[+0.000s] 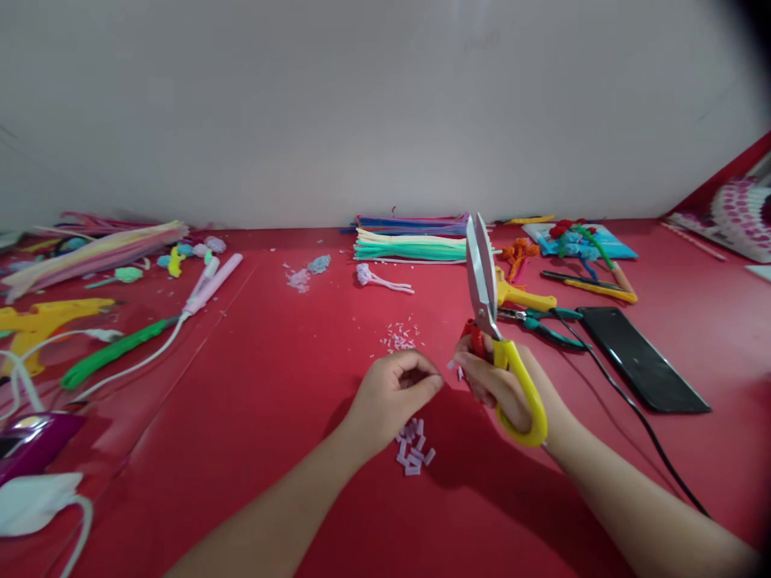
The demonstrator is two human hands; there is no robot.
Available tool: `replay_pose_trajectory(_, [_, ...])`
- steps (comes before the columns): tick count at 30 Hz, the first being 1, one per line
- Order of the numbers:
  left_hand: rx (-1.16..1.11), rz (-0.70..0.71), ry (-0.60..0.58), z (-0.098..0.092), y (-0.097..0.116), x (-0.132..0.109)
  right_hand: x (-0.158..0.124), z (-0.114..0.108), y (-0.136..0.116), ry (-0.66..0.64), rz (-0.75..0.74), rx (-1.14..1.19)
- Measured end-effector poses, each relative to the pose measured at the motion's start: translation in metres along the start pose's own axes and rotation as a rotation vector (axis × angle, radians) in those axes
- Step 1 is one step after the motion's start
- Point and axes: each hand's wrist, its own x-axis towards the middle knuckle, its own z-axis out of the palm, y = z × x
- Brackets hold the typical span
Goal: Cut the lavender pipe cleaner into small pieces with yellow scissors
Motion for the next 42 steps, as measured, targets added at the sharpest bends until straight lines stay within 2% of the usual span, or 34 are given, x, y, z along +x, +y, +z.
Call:
replay_pose_trajectory(3, [0.14, 0.05, 0.047, -0.003, -0.002, 0.002, 0.003, -0.009, -0.006, -0.042, 0.031, -0.11])
replay_pose_trajectory(6, [0.329, 0.105, 0.138, -0.009, -0.007, 0.005, 0.01, -0.022, -0.006, 0.013, 0.072, -0.394])
replay_pose_trajectory(8, [0.415, 0.138, 0.17, -0.013, -0.011, 0.008, 0.016, -0.031, -0.002, -0.003, 0.064, -0.613])
replay_pose_trajectory(10, [0.479, 0.158, 0.164, -0.016, -0.014, 0.01, 0.021, -0.038, 0.003, -0.011, 0.079, -0.814])
replay_pose_trajectory(13, [0.618, 0.178, 0.061, -0.014, -0.018, 0.008, 0.023, -0.041, 0.008, -0.081, 0.094, -0.913])
replay_pose_trajectory(15, [0.708, 0.198, -0.009, -0.01, -0.019, 0.005, 0.022, -0.041, 0.009, -0.112, 0.093, -0.913])
replay_pose_trajectory(18, [0.777, 0.21, -0.04, -0.004, -0.021, 0.002, 0.022, -0.04, 0.008, -0.117, 0.096, -0.926])
replay_pose_trajectory(21, [0.767, 0.218, -0.046, -0.002, -0.022, 0.001, 0.024, -0.039, 0.006, -0.044, 0.113, -0.925])
replay_pose_trajectory(25, [0.619, 0.181, -0.009, -0.003, -0.02, 0.004, 0.024, -0.036, 0.006, 0.07, 0.068, -0.77])
replay_pose_trajectory(29, [0.333, 0.073, 0.029, -0.005, -0.015, 0.007, 0.016, -0.022, 0.004, -0.055, -0.006, -0.501])
replay_pose_trajectory(32, [0.18, 0.053, 0.011, -0.005, -0.012, 0.007, 0.007, -0.011, 0.0, -0.126, -0.035, -0.413])
replay_pose_trajectory(36, [0.112, 0.056, 0.006, -0.002, -0.012, 0.005, 0.001, -0.003, -0.003, -0.129, -0.03, -0.392])
replay_pose_trajectory(42, [0.143, 0.036, 0.02, 0.001, -0.01, 0.003, 0.001, -0.001, -0.001, -0.1, -0.052, -0.407])
